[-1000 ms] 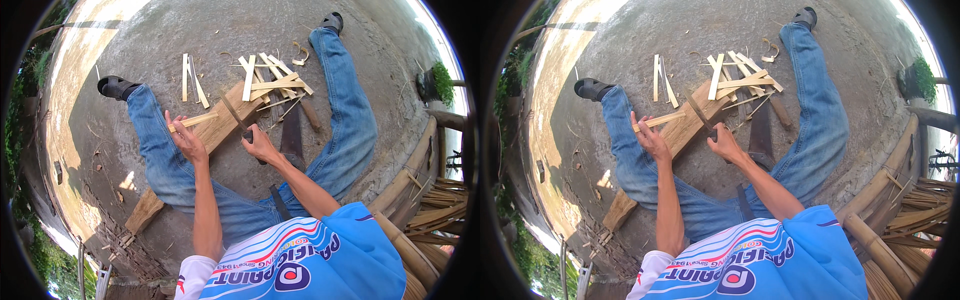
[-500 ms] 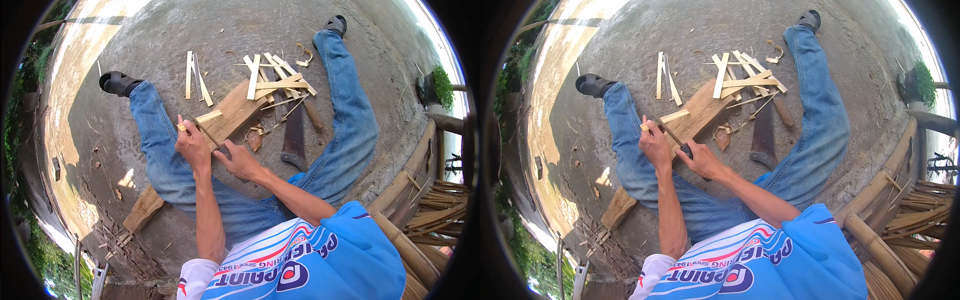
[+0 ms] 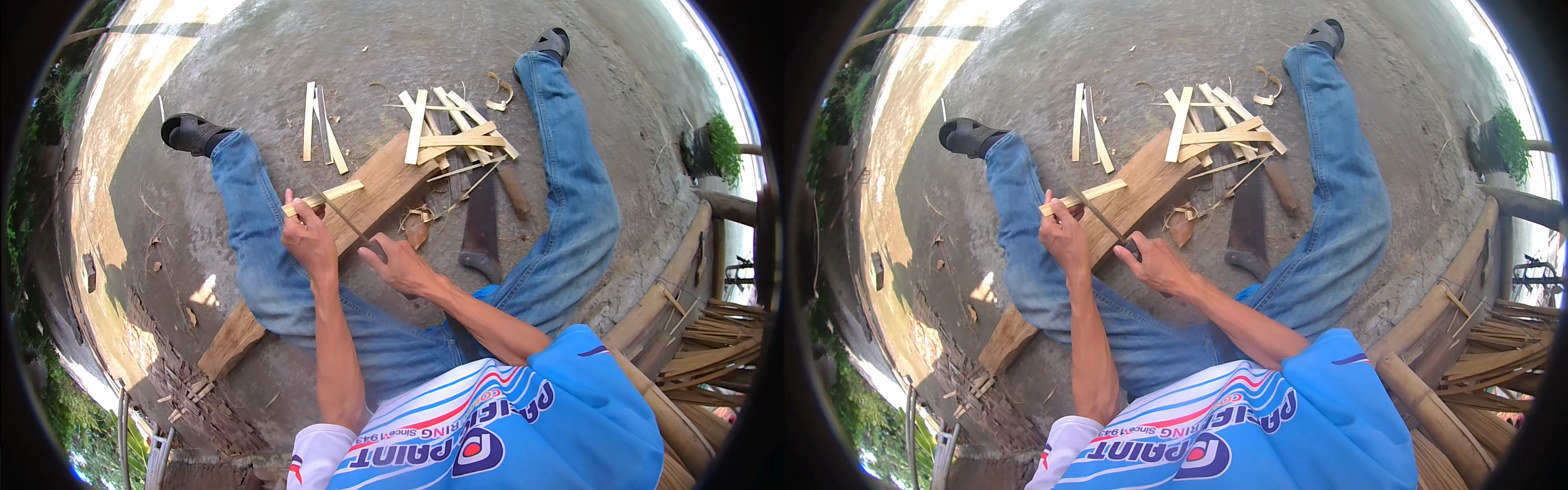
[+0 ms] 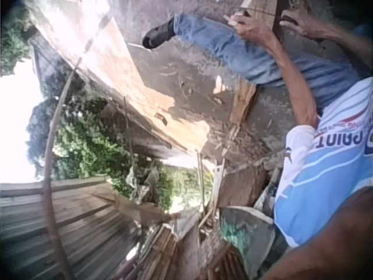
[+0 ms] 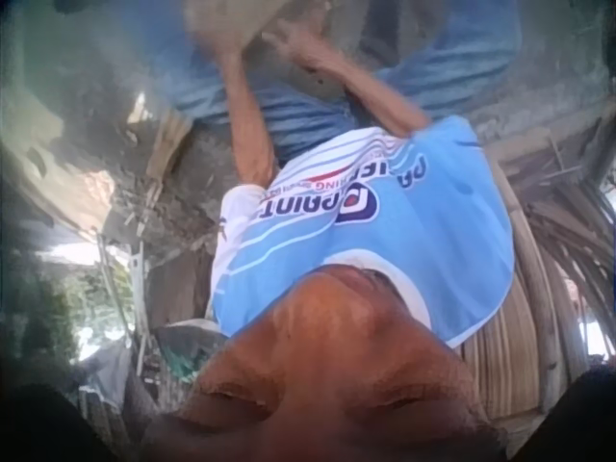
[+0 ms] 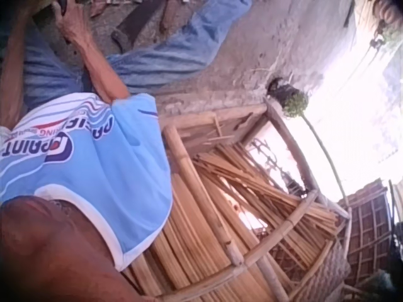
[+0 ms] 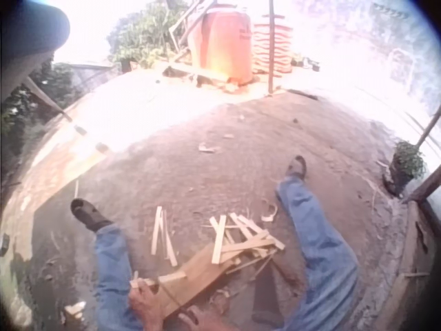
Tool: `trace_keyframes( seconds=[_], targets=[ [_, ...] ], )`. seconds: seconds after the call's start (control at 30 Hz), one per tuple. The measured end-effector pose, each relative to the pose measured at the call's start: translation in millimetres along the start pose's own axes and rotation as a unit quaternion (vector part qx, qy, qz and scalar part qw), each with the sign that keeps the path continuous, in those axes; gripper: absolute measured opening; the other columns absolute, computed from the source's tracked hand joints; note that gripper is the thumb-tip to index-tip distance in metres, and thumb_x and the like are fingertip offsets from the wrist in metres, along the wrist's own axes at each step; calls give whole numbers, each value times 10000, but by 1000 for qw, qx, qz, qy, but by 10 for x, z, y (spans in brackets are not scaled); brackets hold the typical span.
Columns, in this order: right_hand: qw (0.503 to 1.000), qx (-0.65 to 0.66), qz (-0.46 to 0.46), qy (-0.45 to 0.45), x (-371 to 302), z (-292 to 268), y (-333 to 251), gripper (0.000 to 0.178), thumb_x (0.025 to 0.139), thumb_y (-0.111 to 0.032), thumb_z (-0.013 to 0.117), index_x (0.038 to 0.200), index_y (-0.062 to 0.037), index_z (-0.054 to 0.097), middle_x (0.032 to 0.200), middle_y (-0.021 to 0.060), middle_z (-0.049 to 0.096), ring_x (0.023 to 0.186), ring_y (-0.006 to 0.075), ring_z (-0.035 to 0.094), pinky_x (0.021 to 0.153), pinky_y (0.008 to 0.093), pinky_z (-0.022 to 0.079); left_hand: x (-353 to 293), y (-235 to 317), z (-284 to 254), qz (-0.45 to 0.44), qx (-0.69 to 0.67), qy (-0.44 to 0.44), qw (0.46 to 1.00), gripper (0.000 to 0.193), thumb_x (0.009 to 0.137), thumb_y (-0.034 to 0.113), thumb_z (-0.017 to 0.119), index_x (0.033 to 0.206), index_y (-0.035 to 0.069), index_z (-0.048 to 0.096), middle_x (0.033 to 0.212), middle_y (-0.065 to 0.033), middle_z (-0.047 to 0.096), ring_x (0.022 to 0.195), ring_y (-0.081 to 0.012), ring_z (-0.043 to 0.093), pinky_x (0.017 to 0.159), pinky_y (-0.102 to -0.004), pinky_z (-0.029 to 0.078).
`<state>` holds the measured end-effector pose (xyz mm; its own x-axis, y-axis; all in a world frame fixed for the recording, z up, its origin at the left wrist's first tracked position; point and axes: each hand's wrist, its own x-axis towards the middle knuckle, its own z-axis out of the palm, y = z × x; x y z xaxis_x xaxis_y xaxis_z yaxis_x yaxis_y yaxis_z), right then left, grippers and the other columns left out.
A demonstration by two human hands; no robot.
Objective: The person sits on the ground and uses a knife to shave thin strips from a small wooden block. They repeatedly hold the block, shave off curls, and place the strips on the ground beside them.
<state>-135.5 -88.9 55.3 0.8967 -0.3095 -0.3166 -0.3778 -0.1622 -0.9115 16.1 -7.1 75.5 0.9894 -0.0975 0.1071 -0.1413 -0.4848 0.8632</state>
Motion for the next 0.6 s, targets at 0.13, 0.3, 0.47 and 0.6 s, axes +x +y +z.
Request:
trace_keyframes(
  seconds=[0.13,0.3,0.47,0.6],
  targets=[
    [997,26,70,4,75,-7,341,496,1047,-422,594,999,71,601,757,284,670,764,442,696,687,503,512,18,3,-39,-9,7,-11,1000,436,1115,205,456,1359,-134,579,876,-214,743,783,-267,769,697,-355,617],
    [998,-23,55,32,79,20,435,514,1045,-437,592,1014,76,599,761,303,666,768,455,696,694,509,518,-30,212,-26,22,109,-40,993,450,1116,210,445,1373,-140,560,913,-228,743,798,-273,769,717,-355,626],
    [999,-37,33,-9,26,26,220,494,1047,-418,596,1033,76,597,759,315,660,756,474,684,683,525,506,-14,-98,-56,-20,-15,-20,999,450,1112,213,457,1388,-128,558,886,-225,740,807,-280,771,707,-367,630],
    [996,-12,70,46,95,-8,479,487,1043,-421,606,1033,65,597,757,310,665,739,479,677,670,527,496,-86,68,18,-6,-43,-9,999,442,1111,195,445,1383,-134,559,888,-220,750,805,-282,773,712,-368,624]
  ],
)
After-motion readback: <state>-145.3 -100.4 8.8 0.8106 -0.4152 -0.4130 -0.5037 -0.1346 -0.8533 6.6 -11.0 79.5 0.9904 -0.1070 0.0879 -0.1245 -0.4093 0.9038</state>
